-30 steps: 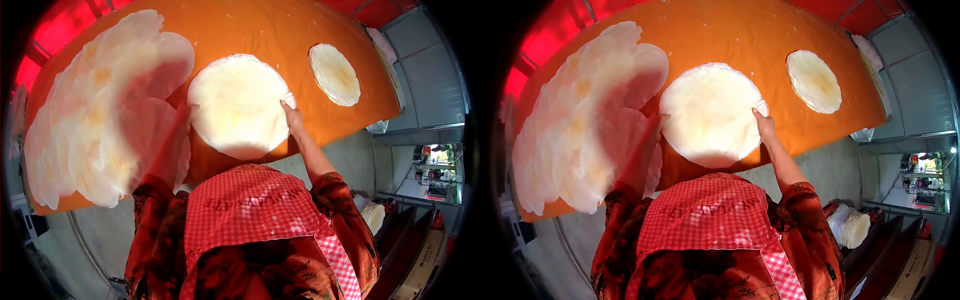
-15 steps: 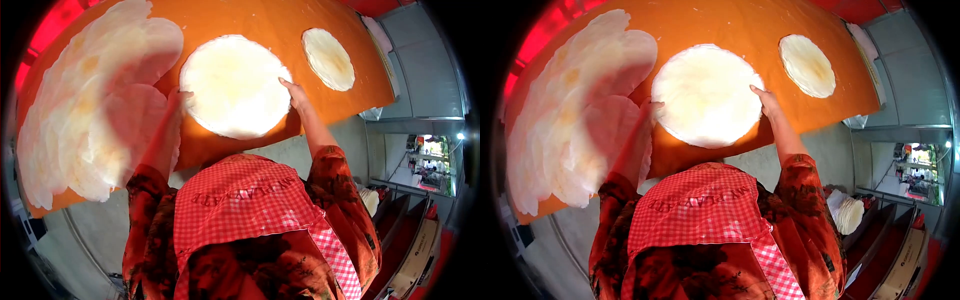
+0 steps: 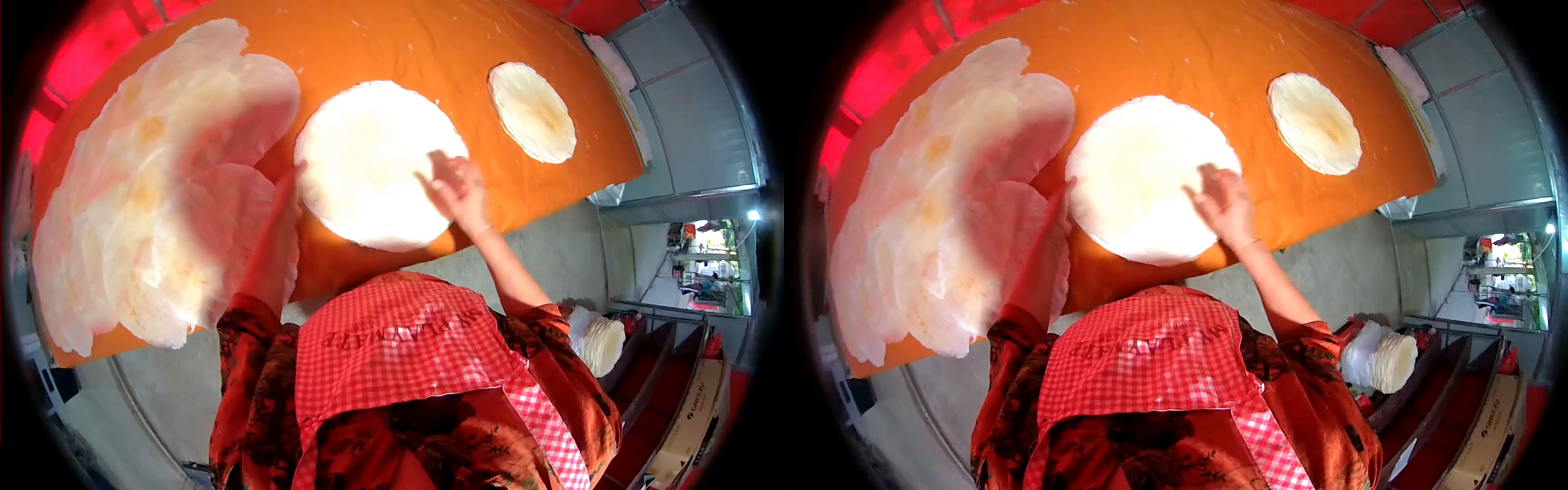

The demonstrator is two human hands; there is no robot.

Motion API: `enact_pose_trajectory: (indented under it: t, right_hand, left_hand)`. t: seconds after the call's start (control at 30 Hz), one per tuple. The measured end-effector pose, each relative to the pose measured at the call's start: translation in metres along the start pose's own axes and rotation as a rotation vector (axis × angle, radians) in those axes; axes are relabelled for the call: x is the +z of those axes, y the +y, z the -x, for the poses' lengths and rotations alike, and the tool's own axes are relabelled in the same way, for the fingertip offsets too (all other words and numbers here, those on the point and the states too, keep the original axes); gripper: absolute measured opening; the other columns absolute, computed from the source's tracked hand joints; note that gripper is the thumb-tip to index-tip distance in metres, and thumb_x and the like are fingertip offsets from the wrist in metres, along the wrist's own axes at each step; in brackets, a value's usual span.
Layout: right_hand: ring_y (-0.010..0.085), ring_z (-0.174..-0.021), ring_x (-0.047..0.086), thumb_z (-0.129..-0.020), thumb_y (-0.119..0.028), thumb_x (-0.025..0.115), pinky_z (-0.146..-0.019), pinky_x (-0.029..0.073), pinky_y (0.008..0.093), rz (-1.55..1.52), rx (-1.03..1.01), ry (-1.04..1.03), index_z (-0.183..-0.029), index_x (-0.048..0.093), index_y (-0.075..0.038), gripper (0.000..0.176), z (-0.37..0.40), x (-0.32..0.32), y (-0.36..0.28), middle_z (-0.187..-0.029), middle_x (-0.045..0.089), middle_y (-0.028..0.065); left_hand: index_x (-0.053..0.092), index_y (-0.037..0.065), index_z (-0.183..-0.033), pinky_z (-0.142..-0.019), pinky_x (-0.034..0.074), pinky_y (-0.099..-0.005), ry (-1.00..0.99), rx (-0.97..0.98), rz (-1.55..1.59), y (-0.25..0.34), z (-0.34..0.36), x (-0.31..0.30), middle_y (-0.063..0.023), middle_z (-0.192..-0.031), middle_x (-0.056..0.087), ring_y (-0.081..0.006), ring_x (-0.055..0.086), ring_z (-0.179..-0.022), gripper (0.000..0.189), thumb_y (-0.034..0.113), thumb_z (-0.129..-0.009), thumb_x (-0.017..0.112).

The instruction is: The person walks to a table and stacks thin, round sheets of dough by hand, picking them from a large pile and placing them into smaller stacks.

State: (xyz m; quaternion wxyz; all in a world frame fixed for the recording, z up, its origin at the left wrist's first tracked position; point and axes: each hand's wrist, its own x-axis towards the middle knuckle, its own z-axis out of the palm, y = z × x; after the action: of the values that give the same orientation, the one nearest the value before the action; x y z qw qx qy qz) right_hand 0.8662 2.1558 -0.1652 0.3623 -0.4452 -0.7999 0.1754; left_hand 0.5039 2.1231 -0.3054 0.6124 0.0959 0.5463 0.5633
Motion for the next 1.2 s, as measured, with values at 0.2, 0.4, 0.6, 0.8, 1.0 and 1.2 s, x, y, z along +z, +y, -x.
enact_pose_trajectory:
  t: [0.2, 0.4, 0.6, 0.8, 1.0, 1.2]
  right_hand:
    - [0.032, -0.141, 0.026, -0.079, -0.036, 0.072, -0.111, 0.023, 0.0549, 0.251, -0.332, -0.779, -0.145, 0.034, -0.012, 0.08, 0.04, 0.031, -0.074, -0.151, 0.031, 0.0133]
    - [0.0332, -0.132, 0.041, -0.089, -0.016, 0.058, -0.108, 0.034, 0.043, 0.013, -0.316, -0.717, -0.132, 0.052, -0.005, 0.044, 0.027, 0.042, -0.048, -0.141, 0.045, 0.0159]
    - [0.032, -0.114, 0.058, -0.089, 0.0, 0.049, -0.098, 0.047, 0.0351, -0.254, -0.086, -0.472, -0.118, 0.06, 0.0, 0.031, -0.058, -0.003, -0.085, -0.128, 0.059, 0.0137]
    - [0.0326, -0.114, 0.057, -0.077, -0.009, 0.065, -0.093, 0.047, 0.0421, 0.321, -0.469, -0.356, -0.109, 0.062, -0.002, 0.032, -0.01, 0.022, -0.115, -0.12, 0.061, 0.0146]
    - [0.0296, -0.114, 0.055, -0.077, -0.006, 0.061, -0.089, 0.048, 0.0391, 0.38, -0.436, -0.396, -0.114, 0.062, -0.001, 0.037, 0.042, 0.066, -0.062, -0.124, 0.06, 0.0121]
    - [0.0303, -0.113, 0.056, -0.079, -0.005, 0.06, -0.092, 0.047, 0.0403, 0.305, -0.383, -0.359, -0.114, 0.063, 0.0, 0.036, 0.032, 0.066, -0.078, -0.121, 0.062, 0.0128]
  left_hand:
    - [0.057, 0.002, -0.119, -0.075, 0.053, -0.0343, -0.093, -0.012, 0.121, 0.007, 0.014, 0.008, -0.0103, -0.104, 0.065, -0.0205, 0.064, -0.092, 0.047, 0.043, -0.095, 0.051]
    - [0.046, 0.001, -0.133, -0.093, 0.05, -0.0374, -0.182, 0.052, 0.18, 0.01, 0.02, 0.009, -0.0127, -0.127, 0.058, -0.0235, 0.057, -0.116, 0.05, 0.038, -0.099, 0.044]
    - [0.046, 0.0, -0.134, -0.104, 0.042, -0.0347, -0.337, 0.179, 0.337, 0.005, 0.018, 0.011, -0.0112, -0.131, 0.056, -0.0232, 0.055, -0.12, 0.045, 0.03, -0.101, 0.041]
    - [0.045, 0.0, -0.135, -0.107, 0.039, -0.0366, -0.341, 0.158, 0.361, -0.008, 0.0, 0.001, -0.0104, -0.134, 0.054, -0.0234, 0.05, -0.126, 0.045, 0.03, -0.101, 0.042]
    - [0.056, -0.001, -0.123, -0.092, 0.049, -0.0339, -0.061, 0.087, 0.352, -0.002, 0.004, 0.008, -0.0117, -0.12, 0.062, -0.0232, 0.06, -0.108, 0.038, 0.027, -0.097, 0.054]
    - [0.058, 0.003, -0.121, -0.075, 0.054, -0.0312, 0.026, 0.057, 0.208, 0.003, 0.01, 0.009, -0.009, -0.111, 0.066, -0.0202, 0.065, -0.096, 0.035, 0.029, -0.098, 0.054]
